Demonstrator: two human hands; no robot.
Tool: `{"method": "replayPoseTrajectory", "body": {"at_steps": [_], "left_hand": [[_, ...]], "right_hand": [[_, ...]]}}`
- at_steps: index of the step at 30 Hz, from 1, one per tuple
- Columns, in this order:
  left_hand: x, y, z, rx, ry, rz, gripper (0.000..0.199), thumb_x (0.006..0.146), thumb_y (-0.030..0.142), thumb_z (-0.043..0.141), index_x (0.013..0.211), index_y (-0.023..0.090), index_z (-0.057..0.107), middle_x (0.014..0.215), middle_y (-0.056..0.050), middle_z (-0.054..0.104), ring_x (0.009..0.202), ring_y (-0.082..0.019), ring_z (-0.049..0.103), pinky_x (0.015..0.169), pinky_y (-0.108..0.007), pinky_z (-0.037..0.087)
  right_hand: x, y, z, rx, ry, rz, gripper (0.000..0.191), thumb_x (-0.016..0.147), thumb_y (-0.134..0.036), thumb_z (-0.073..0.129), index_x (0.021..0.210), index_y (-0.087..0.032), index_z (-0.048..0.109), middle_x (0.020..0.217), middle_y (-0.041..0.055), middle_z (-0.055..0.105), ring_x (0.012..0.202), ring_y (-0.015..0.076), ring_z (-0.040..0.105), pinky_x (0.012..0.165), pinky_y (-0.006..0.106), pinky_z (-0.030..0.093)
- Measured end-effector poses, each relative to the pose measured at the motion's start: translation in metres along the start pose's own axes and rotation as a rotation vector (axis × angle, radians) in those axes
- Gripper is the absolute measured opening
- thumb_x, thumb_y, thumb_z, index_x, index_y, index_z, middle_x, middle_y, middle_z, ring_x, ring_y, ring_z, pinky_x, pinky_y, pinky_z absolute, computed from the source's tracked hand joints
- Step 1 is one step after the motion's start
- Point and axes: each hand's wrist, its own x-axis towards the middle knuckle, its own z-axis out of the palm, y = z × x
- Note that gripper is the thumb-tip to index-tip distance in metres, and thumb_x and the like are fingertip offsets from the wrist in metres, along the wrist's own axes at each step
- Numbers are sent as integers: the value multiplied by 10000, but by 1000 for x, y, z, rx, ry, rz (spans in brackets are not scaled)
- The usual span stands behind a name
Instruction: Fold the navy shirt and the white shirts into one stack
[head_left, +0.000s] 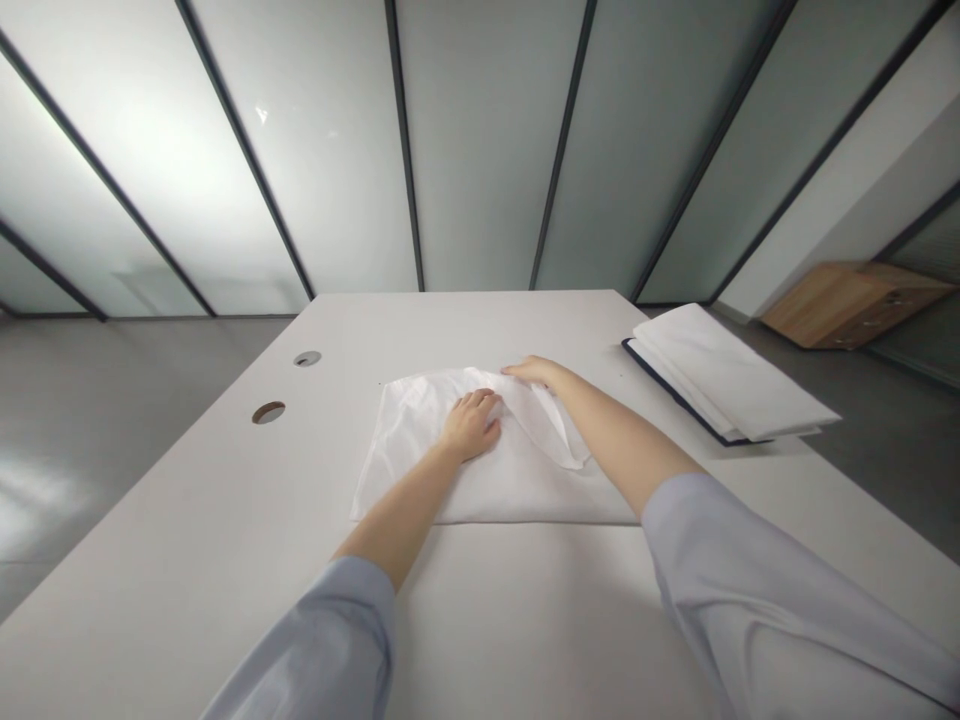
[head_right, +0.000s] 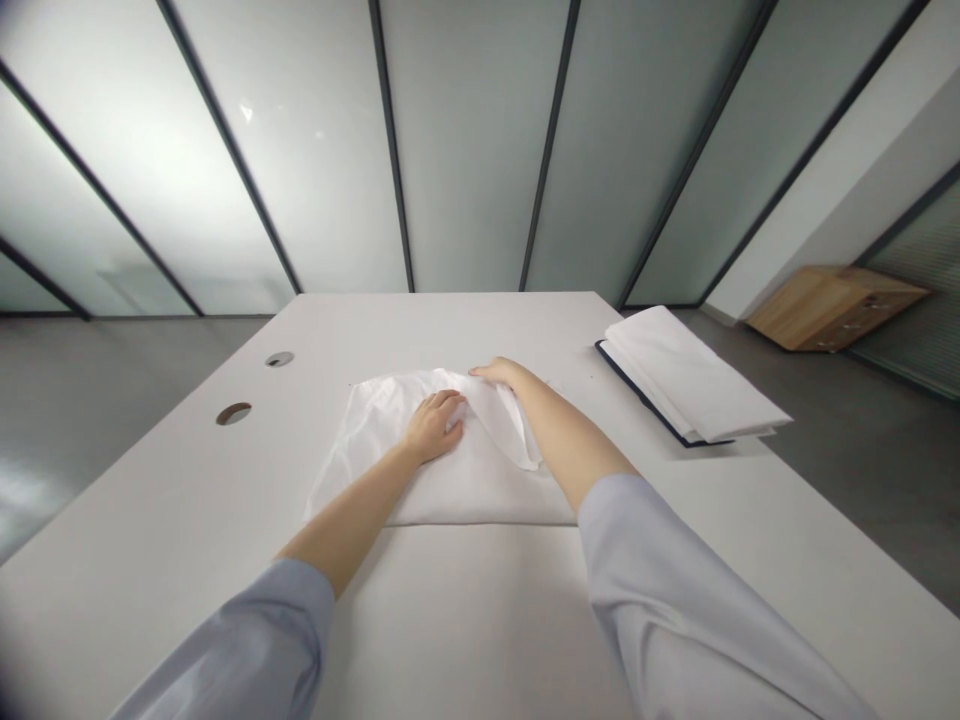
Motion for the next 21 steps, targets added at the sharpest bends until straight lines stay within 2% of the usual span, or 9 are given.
{"method": "replayPoseTrajectory", "body": {"at_steps": [3, 5, 8, 11, 14, 17, 21], "left_hand": [[1, 1, 0, -3, -4, -11, 441, 798, 220, 534, 1239, 215, 555, 1295, -105, 566, 1169, -258, 539, 1014, -424, 437], [1, 1, -1, -6, -3, -16, 436, 800, 226, 532, 1235, 215, 559, 1286, -103, 570, 1160, -258, 543, 1006, -423, 443], [1, 1, -1, -16, -4, -20, 435, 803, 224, 527, 1237, 229, 560, 1276, -93, 574, 1156, -253, 544, 1000, -421, 446], [1, 1, -1, -17, -1, -18, 442, 801, 213, 525, 1242, 226, 560, 1275, -94, 573, 1158, -251, 542, 1008, -424, 440], [1, 1, 0, -13, 0, -9, 436, 807, 222, 534, 1242, 213, 561, 1271, -101, 577, 1162, -254, 538, 1012, -425, 438], [0, 1, -1, -8, -5, -1, 411, 816, 235, 537, 1223, 197, 575, 1259, -106, 587, 1161, -256, 537, 1017, -421, 438], [1, 1, -1, -9, -19, -5, 390, 816, 237, 536, 1202, 213, 591, 1229, -96, 604, 1149, -253, 543, 1014, -424, 446]], "right_hand": [[0, -5, 1, -26, -97, -108, 125, 694, -243, 726, 640, -139, 684, 620, 43, 654, 616, 182, 613, 584, 258, 460], [0, -7, 3, 33, -133, -219, 63, 701, -162, 683, 641, -145, 679, 645, 25, 670, 621, 150, 599, 590, 225, 450], [4, -8, 7, 152, -71, -319, 57, 729, -135, 646, 751, -146, 697, 744, 24, 710, 659, 130, 599, 627, 206, 453], [9, -9, 9, 198, 22, -287, 92, 781, -158, 614, 817, -135, 695, 836, 50, 727, 721, 135, 617, 687, 210, 460], [8, -5, 3, 199, 69, -228, 192, 868, -256, 546, 831, -127, 684, 865, 76, 726, 777, 159, 636, 738, 234, 469], [-9, 12, -9, 236, 153, -344, 291, 911, -339, 473, 869, -140, 682, 920, 82, 725, 868, 183, 646, 825, 266, 470], [-61, 63, -23, 261, 281, -565, 292, 860, -278, 451, 1015, -197, 684, 1105, 61, 705, 1045, 208, 621, 943, 325, 448]]}}
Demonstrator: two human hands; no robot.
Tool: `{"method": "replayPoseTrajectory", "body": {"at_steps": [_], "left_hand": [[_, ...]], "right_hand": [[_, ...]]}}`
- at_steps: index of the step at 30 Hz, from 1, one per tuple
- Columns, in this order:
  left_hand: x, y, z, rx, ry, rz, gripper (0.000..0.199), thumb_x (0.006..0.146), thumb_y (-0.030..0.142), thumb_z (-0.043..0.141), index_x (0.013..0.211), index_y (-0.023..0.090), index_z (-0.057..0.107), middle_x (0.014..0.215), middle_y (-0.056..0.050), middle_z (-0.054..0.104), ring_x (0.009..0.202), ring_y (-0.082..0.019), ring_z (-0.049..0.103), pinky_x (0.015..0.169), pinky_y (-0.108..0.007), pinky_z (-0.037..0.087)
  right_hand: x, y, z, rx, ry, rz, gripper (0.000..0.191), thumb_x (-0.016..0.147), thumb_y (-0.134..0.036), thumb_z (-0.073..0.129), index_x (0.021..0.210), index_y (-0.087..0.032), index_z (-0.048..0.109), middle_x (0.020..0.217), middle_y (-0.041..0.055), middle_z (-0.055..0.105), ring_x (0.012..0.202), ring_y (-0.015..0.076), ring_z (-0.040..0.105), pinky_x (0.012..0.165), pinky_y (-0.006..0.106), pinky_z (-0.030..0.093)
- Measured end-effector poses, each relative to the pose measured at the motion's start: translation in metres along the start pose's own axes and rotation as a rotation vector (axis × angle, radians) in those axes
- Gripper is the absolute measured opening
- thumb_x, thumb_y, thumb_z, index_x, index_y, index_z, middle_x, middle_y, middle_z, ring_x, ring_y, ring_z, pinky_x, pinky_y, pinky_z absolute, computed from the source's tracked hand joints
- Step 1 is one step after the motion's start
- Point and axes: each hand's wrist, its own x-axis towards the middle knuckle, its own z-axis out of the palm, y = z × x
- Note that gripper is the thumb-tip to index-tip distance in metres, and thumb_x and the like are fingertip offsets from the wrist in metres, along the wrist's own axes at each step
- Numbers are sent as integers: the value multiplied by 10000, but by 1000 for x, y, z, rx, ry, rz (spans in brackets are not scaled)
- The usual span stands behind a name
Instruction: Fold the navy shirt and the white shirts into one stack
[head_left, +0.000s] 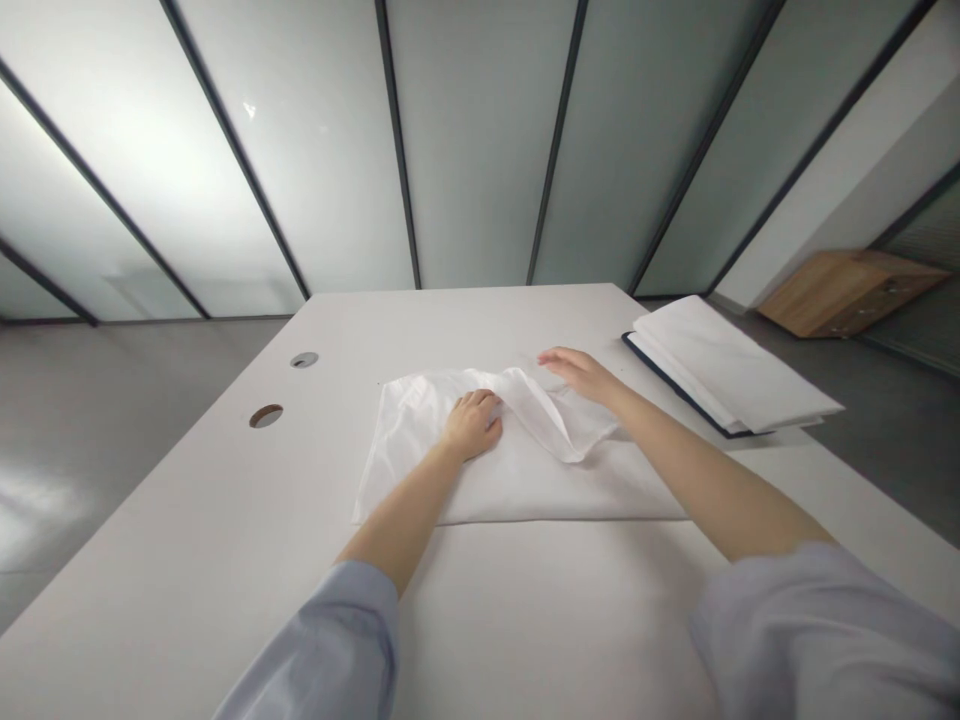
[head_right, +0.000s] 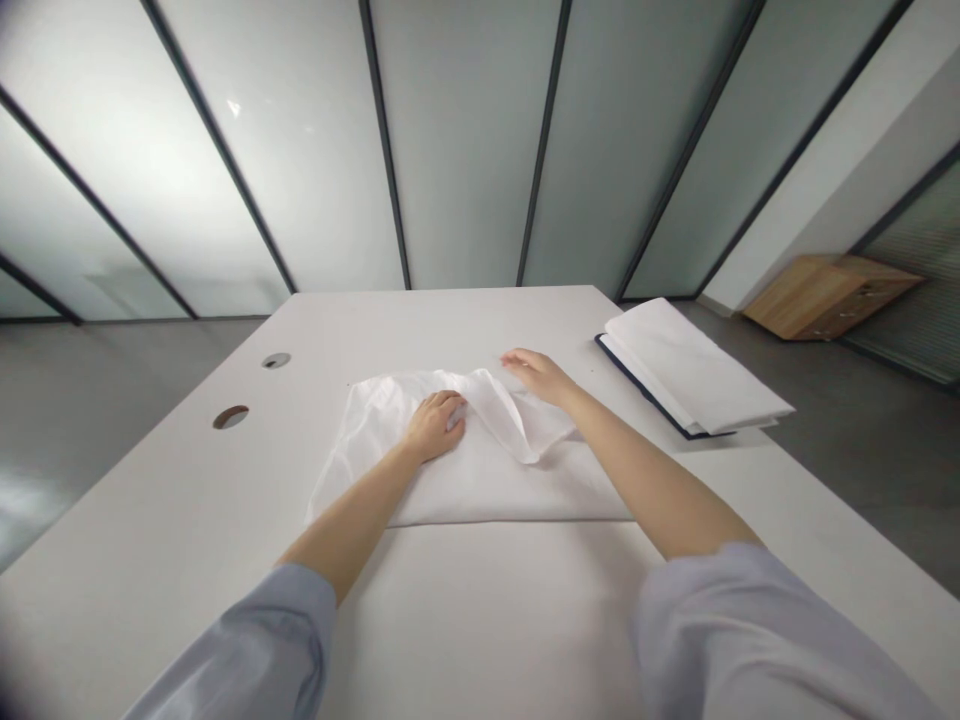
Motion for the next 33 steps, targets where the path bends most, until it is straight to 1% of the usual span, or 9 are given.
{"method": "replayPoseTrajectory", "body": {"at_steps": [6, 10, 12, 15, 19, 23, 28, 30, 33], "left_hand": [[1, -3, 0, -8, 6, -18, 387, 816, 231, 531, 1196, 219, 599, 1222, -90, 604, 1152, -248, 542, 1022, -414, 445], [2, -5, 1, 1, 10, -28, 376, 819, 241, 530, 1186, 211, 604, 1221, -93, 605, 1148, -250, 546, 1016, -415, 448], [1, -7, 2, 7, 14, -34, 372, 821, 246, 530, 1183, 206, 606, 1229, -93, 604, 1152, -251, 544, 1018, -416, 446], [0, -11, 3, 16, 22, -47, 376, 816, 248, 538, 1184, 197, 605, 1249, -97, 597, 1177, -254, 533, 1031, -417, 435], [0, -14, 2, 18, 38, -94, 380, 813, 241, 542, 1187, 204, 602, 1240, -92, 606, 1178, -253, 534, 1024, -425, 437], [0, -11, 0, 68, 29, -136, 371, 832, 255, 535, 1194, 203, 602, 1240, -93, 614, 1176, -256, 536, 1026, -423, 429], [-1, -8, 1, 244, -102, -219, 484, 879, 366, 503, 1335, 205, 519, 1459, -107, 468, 1356, -281, 398, 1125, -448, 315], [-2, -7, 1, 292, -166, -239, 540, 909, 432, 451, 1402, 212, 458, 1524, -102, 391, 1419, -279, 314, 1165, -452, 239], [-2, -6, 1, 315, -230, -263, 624, 927, 536, 374, 1458, 207, 393, 1568, -105, 318, 1458, -291, 233, 1183, -456, 181]], "right_hand": [[-110, 25, -29, -299, -39, -210, 460, 681, -172, 529, 1106, -259, 683, 1179, 70, 674, 1157, 288, 575, 1019, 486, 421], [-137, 21, -18, -471, -120, -302, 542, 737, -257, 618, 1279, -259, 603, 1382, 104, 555, 1318, 314, 452, 1062, 507, 368], [-134, 17, -10, -474, -130, -347, 415, 815, -310, 592, 1221, -240, 635, 1317, 113, 605, 1264, 298, 506, 1036, 472, 388], [-117, 16, -3, -374, -65, -330, 271, 901, -343, 472, 1000, -213, 688, 1024, 95, 711, 995, 249, 640, 910, 393, 449], [-86, 34, -6, -215, 253, 5, 351, 909, -436, 401, 721, -205, 587, 637, 21, 590, 642, 189, 567, 635, 292, 428], [-55, 61, -17, -82, 477, 371, 289, 841, -398, 422, 624, -218, 487, 549, -12, 471, 576, 165, 484, 532, 270, 341], [-36, 83, -24, 25, 335, 647, 208, 758, -334, 508, 804, -169, 626, 705, 27, 620, 685, 190, 574, 602, 267, 408], [-36, 87, -23, 56, 295, 646, 344, 747, -331, 546, 1027, -157, 646, 879, 57, 678, 791, 209, 617, 666, 273, 450], [-39, 91, -23, -33, 232, 562, 601, 749, -256, 551, 1341, -163, 506, 1089, 95, 676, 923, 231, 634, 760, 295, 481]]}}
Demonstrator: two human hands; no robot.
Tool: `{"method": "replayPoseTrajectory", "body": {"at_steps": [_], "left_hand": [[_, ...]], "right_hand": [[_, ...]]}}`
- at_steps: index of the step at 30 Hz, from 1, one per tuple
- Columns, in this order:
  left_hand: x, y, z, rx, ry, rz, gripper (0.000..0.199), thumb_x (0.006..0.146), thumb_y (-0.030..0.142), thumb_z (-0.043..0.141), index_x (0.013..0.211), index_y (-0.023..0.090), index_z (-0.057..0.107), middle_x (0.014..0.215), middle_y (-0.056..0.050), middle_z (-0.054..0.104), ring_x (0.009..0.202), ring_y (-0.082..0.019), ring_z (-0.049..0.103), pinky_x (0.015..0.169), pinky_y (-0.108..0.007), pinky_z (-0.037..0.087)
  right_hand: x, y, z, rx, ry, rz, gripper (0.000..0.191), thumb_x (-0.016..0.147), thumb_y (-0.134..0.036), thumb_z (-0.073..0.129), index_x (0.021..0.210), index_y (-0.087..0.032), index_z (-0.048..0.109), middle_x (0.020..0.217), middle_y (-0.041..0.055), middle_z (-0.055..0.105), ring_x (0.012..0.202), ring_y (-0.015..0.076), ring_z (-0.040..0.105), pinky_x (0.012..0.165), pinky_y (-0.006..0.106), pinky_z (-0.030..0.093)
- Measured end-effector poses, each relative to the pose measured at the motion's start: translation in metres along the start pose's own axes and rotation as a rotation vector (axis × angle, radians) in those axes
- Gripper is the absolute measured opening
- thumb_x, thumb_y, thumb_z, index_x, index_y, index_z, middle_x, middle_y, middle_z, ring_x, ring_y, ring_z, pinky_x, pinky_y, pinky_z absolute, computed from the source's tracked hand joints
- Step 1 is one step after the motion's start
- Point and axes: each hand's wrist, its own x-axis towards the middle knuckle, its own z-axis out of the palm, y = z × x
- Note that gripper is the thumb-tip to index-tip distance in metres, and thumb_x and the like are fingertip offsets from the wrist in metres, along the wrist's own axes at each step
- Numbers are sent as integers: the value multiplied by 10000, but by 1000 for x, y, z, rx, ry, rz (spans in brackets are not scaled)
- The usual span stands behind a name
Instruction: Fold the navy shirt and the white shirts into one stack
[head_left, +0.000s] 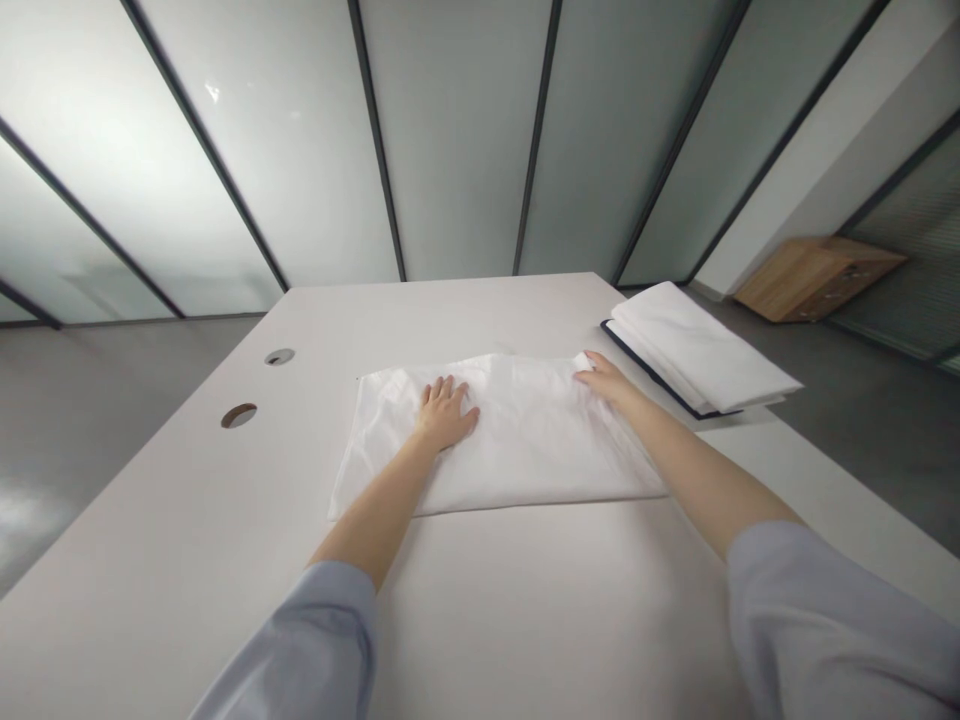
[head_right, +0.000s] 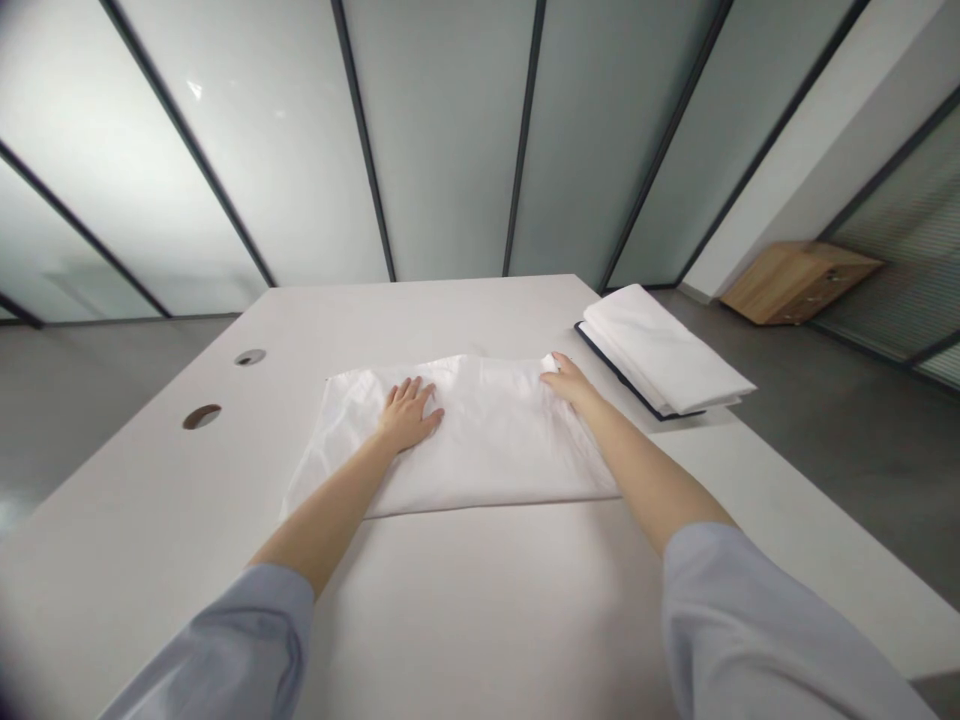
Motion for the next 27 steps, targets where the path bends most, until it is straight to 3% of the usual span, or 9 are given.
{"method": "replayPoseTrajectory", "body": {"at_steps": [2, 5, 7, 9, 14, 17, 22, 27], "left_hand": [[-1, 1, -2, -1, -25, -4, 685, 917, 602, 346, 1471, 201, 377, 1579, -112, 293, 1466, -302, 208, 1185, -462, 166], [-2, 3, -5, -14, -46, -7, 795, 869, 712, 337, 1480, 205, 363, 1582, -119, 282, 1468, -310, 199, 1184, -475, 158], [-2, 4, -6, -24, -60, -21, 896, 811, 794, 344, 1487, 208, 348, 1582, -126, 280, 1466, -318, 201, 1181, -494, 154], [-2, 5, -7, -30, -78, -37, 979, 755, 853, 352, 1493, 211, 334, 1584, -132, 272, 1465, -326, 201, 1178, -510, 150], [-2, 4, -5, -20, -75, -30, 981, 764, 846, 359, 1500, 197, 319, 1588, -140, 258, 1462, -335, 206, 1173, -516, 157], [-3, 3, -3, -9, -24, 32, 853, 840, 751, 374, 1491, 201, 337, 1579, -126, 287, 1459, -313, 225, 1175, -485, 178], [-5, 5, -2, 0, 18, 145, 624, 935, 559, 369, 1481, 258, 360, 1579, -66, 307, 1456, -256, 250, 1178, -428, 206], [-3, -8, -4, 19, -88, -85, 756, 913, 670, 267, 1515, 215, 306, 1598, -112, 240, 1470, -302, 200, 1171, -511, 182]], "right_hand": [[-2, 1, -3, -199, 17, -95, 667, 760, -198, 526, 1420, -156, 432, 1146, 122, 660, 986, 253, 626, 825, 325, 476], [-9, -4, -8, -555, 78, -226, 617, 790, -194, 520, 1401, -129, 464, 1218, 179, 620, 1077, 317, 586, 901, 405, 449], [-21, -13, -8, -677, 123, -318, 567, 823, -237, 518, 1375, -108, 490, 1279, 210, 577, 1134, 354, 546, 933, 459, 430], [-41, -24, -2, -681, 113, -447, 527, 874, -297, 486, 1367, -111, 499, 1320, 208, 552, 1187, 355, 512, 971, 479, 411], [-102, -52, 38, -606, -147, -794, 546, 949, -489, 407, 1416, -215, 475, 1487, 123, 432, 1378, 308, 350, 1108, 463, 293], [-112, -69, 62, -636, -211, -754, 608, 961, -541, 362, 1453, -191, 435, 1542, 146, 349, 1424, 335, 270, 1129, 505, 237], [-86, -100, 92, -638, -231, -605, 601, 984, -545, 253, 1499, -253, 358, 1601, 90, 239, 1456, 322, 199, 1135, 530, 205], [-59, -91, 103, -691, -295, -452, 713, 948, -645, 220, 1524, -234, 305, 1590, 113, 264, 1454, 326, 206, 1152, 523, 155]]}}
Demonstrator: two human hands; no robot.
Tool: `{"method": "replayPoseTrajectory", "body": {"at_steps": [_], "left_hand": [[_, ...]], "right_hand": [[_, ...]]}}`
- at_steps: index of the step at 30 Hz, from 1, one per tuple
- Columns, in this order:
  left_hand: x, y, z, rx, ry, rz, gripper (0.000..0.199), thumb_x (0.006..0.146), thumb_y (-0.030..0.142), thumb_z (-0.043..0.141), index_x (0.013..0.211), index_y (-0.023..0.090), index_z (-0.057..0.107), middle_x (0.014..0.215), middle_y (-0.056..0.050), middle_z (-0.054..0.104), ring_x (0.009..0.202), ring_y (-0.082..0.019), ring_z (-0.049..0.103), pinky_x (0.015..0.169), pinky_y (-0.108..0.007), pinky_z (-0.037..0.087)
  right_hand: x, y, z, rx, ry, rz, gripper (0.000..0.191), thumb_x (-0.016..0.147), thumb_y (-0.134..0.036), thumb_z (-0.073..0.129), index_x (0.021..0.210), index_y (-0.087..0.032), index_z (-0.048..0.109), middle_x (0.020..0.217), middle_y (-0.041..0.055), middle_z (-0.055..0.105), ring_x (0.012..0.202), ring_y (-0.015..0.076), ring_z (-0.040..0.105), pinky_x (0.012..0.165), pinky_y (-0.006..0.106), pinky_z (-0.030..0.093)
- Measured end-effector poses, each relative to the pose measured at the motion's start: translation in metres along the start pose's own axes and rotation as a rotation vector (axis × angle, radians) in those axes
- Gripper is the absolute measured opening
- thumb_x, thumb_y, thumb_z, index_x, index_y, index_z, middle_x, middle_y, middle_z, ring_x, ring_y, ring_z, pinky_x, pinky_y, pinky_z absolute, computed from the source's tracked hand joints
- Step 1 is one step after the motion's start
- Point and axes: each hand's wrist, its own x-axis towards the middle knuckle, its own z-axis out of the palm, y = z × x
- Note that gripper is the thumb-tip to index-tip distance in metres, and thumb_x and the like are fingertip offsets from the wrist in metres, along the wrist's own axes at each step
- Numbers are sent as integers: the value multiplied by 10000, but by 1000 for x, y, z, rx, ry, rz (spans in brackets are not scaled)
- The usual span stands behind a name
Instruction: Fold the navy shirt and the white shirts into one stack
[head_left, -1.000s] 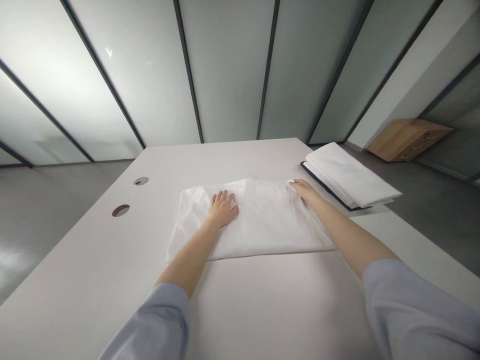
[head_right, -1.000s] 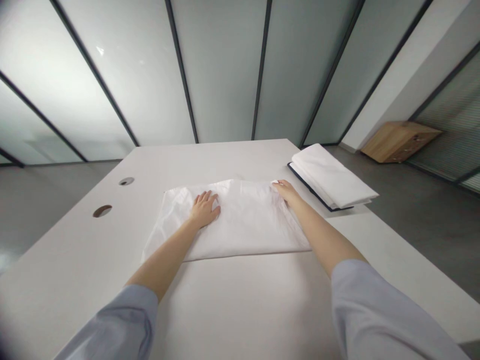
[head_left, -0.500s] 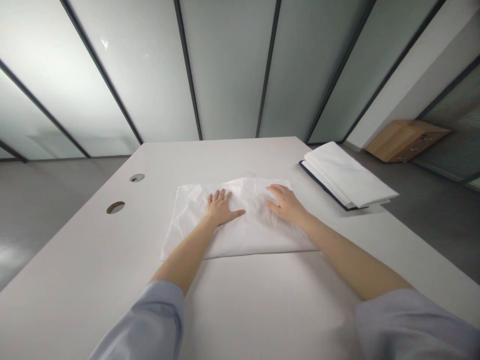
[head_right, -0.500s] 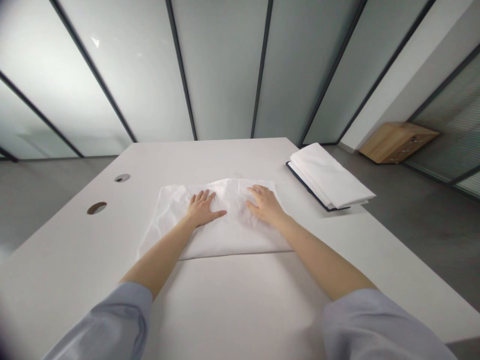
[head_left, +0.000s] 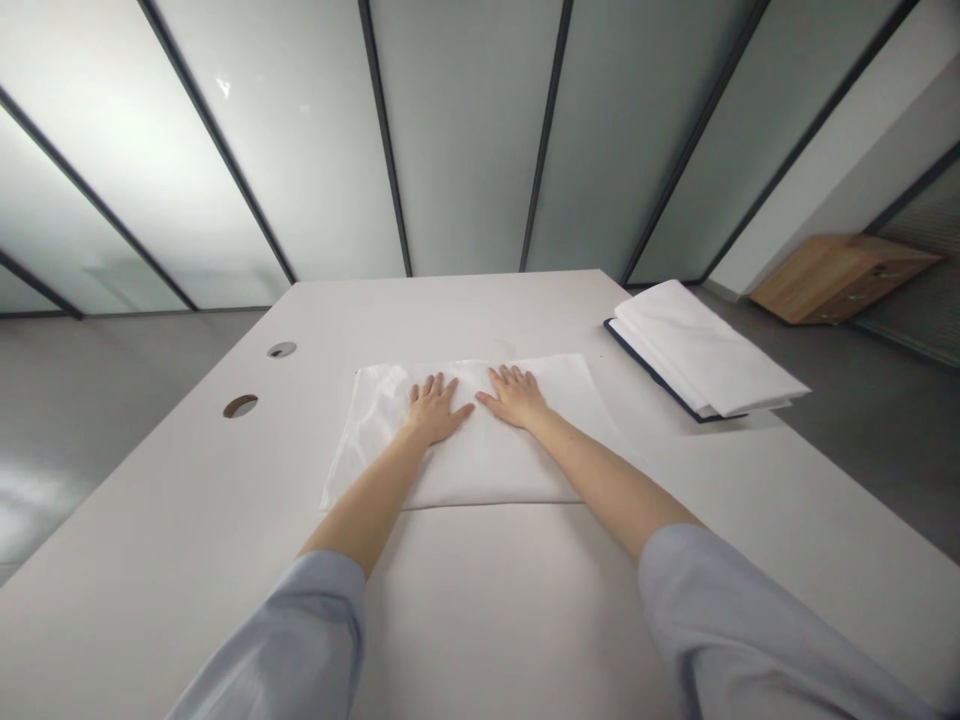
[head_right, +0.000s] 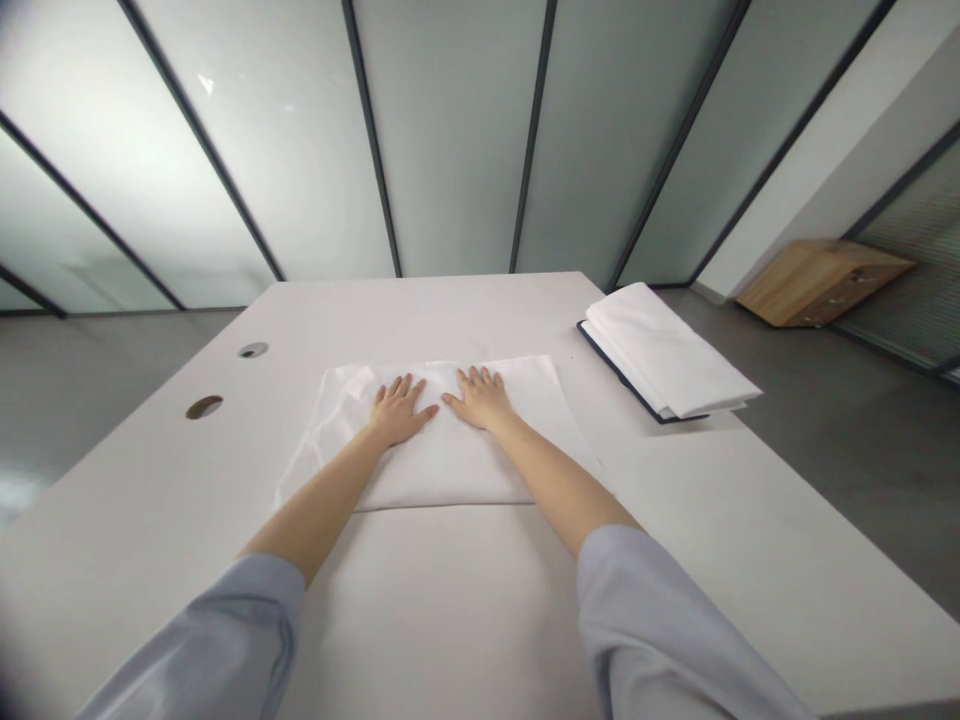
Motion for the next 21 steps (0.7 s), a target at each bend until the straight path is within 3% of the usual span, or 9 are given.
{"method": "replayPoseTrajectory", "body": {"at_steps": [7, 10, 13, 16, 19, 21], "left_hand": [[12, -42, -8, 8, -64, -235, 809, 894, 694, 205, 1537, 205, 249, 1619, -108, 152, 1484, -324, 122, 1162, -574, 151], [14, -45, -11, 12, -70, -249, 817, 891, 697, 222, 1533, 192, 252, 1620, -127, 142, 1480, -348, 119, 1152, -590, 158], [5, -34, -20, 72, -8, -228, 749, 909, 629, 302, 1481, 148, 344, 1582, -169, 255, 1452, -349, 209, 1145, -544, 212], [-17, -10, -32, 104, 25, -137, 576, 917, 527, 376, 1359, 173, 480, 1434, -156, 482, 1343, -314, 395, 1070, -476, 350], [-43, 17, -36, 51, -82, -65, 575, 899, 594, 366, 1267, 190, 543, 1330, -152, 562, 1243, -322, 484, 961, -470, 444], [-54, 29, -32, 29, -136, -63, 643, 889, 644, 336, 1291, 179, 524, 1378, -179, 522, 1268, -350, 461, 956, -515, 439]], "right_hand": [[-7, 77, 0, -36, 1, 208, 652, 975, -552, 192, 1508, -207, 340, 1599, 101, 244, 1462, 298, 193, 1151, 488, 183], [-13, 90, -3, -58, 45, 241, 630, 981, -514, 231, 1496, -172, 356, 1584, 136, 271, 1442, 311, 243, 1134, 490, 216], [-21, 83, -8, -95, 150, 213, 561, 978, -422, 315, 1434, -118, 435, 1540, 177, 347, 1415, 313, 295, 1125, 484, 229], [-38, 61, -13, -76, 205, 38, 459, 960, -343, 374, 1341, -141, 532, 1447, 159, 483, 1349, 287, 397, 1110, 454, 263], [-59, 33, -13, -2, 90, -127, 440, 979, -403, 338, 1295, -206, 572, 1371, 128, 560, 1277, 272, 478, 1065, 449, 328], [-68, 17, -9, 3, -4, -116, 500, 986, -488, 283, 1297, -225, 574, 1404, 143, 524, 1279, 307, 474, 1038, 499, 345]]}}
